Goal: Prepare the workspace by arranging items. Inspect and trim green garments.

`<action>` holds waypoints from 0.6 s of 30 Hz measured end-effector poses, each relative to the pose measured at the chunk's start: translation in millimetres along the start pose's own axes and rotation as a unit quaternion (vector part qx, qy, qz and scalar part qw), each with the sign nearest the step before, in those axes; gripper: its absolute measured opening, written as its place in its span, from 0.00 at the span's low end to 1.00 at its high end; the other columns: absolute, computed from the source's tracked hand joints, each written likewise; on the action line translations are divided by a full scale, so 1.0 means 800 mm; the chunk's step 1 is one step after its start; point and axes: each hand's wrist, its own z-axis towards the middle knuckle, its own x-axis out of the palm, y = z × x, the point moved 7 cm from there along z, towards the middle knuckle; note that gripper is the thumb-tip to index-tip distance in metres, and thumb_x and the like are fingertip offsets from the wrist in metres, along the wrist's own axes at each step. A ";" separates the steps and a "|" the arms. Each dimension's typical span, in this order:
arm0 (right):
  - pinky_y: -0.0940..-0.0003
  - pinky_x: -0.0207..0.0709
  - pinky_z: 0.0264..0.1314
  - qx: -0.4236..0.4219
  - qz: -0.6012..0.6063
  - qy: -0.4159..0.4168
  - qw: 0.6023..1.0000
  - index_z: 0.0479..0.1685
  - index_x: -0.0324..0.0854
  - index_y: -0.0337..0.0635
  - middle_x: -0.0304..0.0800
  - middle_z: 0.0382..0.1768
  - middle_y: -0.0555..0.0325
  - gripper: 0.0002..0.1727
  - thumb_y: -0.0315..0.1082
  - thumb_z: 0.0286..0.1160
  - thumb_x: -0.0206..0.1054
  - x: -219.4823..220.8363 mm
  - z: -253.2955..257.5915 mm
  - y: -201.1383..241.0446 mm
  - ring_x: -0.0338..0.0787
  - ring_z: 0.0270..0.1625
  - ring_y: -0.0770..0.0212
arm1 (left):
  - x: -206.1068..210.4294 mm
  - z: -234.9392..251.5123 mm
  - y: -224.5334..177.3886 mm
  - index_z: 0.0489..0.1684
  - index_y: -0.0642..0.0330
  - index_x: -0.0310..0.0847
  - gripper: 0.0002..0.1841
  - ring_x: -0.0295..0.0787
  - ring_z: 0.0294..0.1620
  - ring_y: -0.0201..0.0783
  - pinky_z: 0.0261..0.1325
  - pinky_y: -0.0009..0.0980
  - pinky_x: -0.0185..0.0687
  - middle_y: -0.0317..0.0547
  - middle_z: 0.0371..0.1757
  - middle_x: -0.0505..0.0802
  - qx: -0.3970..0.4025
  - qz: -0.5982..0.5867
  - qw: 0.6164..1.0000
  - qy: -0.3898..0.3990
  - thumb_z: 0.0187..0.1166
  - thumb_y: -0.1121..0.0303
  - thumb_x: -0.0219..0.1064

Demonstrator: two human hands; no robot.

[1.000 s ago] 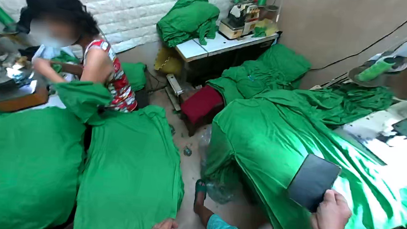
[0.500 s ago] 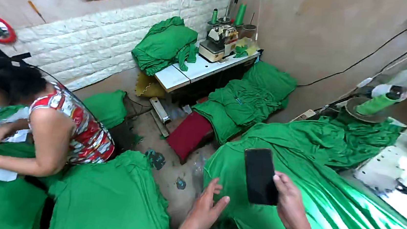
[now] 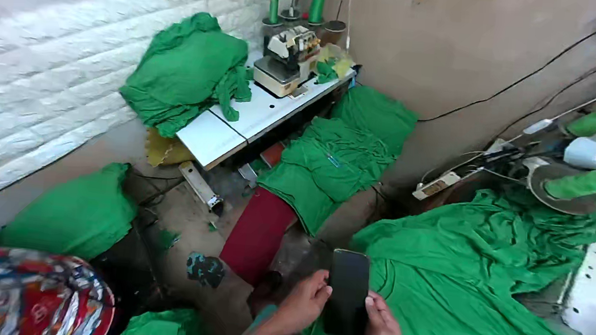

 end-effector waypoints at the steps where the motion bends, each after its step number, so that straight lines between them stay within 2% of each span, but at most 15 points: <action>1: 0.71 0.89 0.51 0.001 0.003 -0.017 1.000 0.57 0.77 0.33 0.91 0.40 0.63 0.15 0.27 0.88 0.45 0.014 0.007 -0.002 0.92 0.43 0.72 | -0.017 0.013 -0.001 0.84 0.68 0.63 0.23 0.88 0.55 0.48 0.60 0.45 0.82 0.63 0.61 0.88 -0.008 0.008 1.000 0.017 0.93 0.68 0.49; 4: 0.71 0.87 0.57 -0.008 -0.023 -0.030 0.999 0.60 0.77 0.32 0.90 0.46 0.61 0.15 0.27 0.87 0.47 0.055 0.029 0.002 0.90 0.49 0.72 | -0.069 0.045 -0.008 0.85 0.68 0.62 0.24 0.86 0.58 0.49 0.63 0.45 0.80 0.65 0.65 0.86 -0.022 0.028 0.998 0.050 0.94 0.68 0.47; 7: 0.67 0.86 0.63 0.001 -0.112 -0.007 0.994 0.72 0.76 0.31 0.89 0.60 0.53 0.21 0.32 0.87 0.52 0.080 0.039 0.011 0.90 0.59 0.67 | -0.111 0.069 -0.009 0.85 0.69 0.61 0.23 0.86 0.62 0.48 0.67 0.44 0.80 0.65 0.69 0.85 -0.034 0.042 0.996 0.076 0.94 0.68 0.47; 9: 0.61 0.85 0.69 -0.010 -0.209 0.000 0.978 0.80 0.70 0.30 0.82 0.73 0.44 0.26 0.35 0.86 0.54 0.080 0.046 0.013 0.87 0.69 0.59 | -0.136 0.083 -0.006 0.84 0.69 0.61 0.23 0.86 0.60 0.48 0.65 0.44 0.80 0.64 0.67 0.85 -0.043 0.050 0.995 0.072 0.94 0.69 0.46; 10: 0.57 0.83 0.70 -0.021 -0.262 -0.010 0.965 0.81 0.69 0.30 0.79 0.76 0.41 0.28 0.36 0.86 0.55 0.074 0.049 0.014 0.86 0.72 0.54 | -0.150 0.090 -0.003 0.84 0.69 0.61 0.23 0.86 0.60 0.48 0.65 0.44 0.81 0.64 0.66 0.85 -0.047 0.054 0.996 0.059 0.94 0.70 0.46; 13: 0.46 0.82 0.68 -0.005 -0.352 -0.085 0.932 0.79 0.72 0.32 0.80 0.75 0.37 0.25 0.34 0.87 0.58 0.043 0.064 0.006 0.87 0.69 0.45 | -0.203 0.104 0.008 0.83 0.69 0.63 0.23 0.87 0.63 0.48 0.64 0.46 0.83 0.64 0.68 0.85 -0.061 0.055 0.996 -0.031 0.93 0.70 0.47; 14: 0.43 0.80 0.71 0.004 -0.359 -0.108 0.927 0.78 0.73 0.32 0.80 0.74 0.36 0.23 0.33 0.88 0.58 0.029 0.069 -0.002 0.87 0.69 0.43 | -0.221 0.106 0.013 0.84 0.69 0.63 0.23 0.87 0.65 0.48 0.65 0.46 0.83 0.63 0.71 0.84 -0.067 0.053 0.994 -0.068 0.93 0.70 0.48; 16: 0.45 0.77 0.75 0.020 -0.354 -0.142 0.924 0.75 0.75 0.30 0.83 0.70 0.35 0.22 0.31 0.88 0.58 0.000 0.077 -0.020 0.86 0.70 0.43 | -0.254 0.108 0.021 0.84 0.69 0.62 0.23 0.86 0.68 0.50 0.67 0.47 0.84 0.65 0.73 0.82 -0.074 0.039 0.987 -0.139 0.93 0.70 0.48; 18: 0.49 0.77 0.75 0.035 -0.324 -0.146 0.934 0.74 0.75 0.27 0.85 0.67 0.34 0.21 0.30 0.88 0.57 -0.020 0.083 -0.038 0.86 0.69 0.45 | -0.283 0.106 0.021 0.84 0.71 0.62 0.23 0.85 0.67 0.50 0.66 0.47 0.84 0.66 0.72 0.82 -0.068 0.024 0.976 -0.205 0.93 0.71 0.49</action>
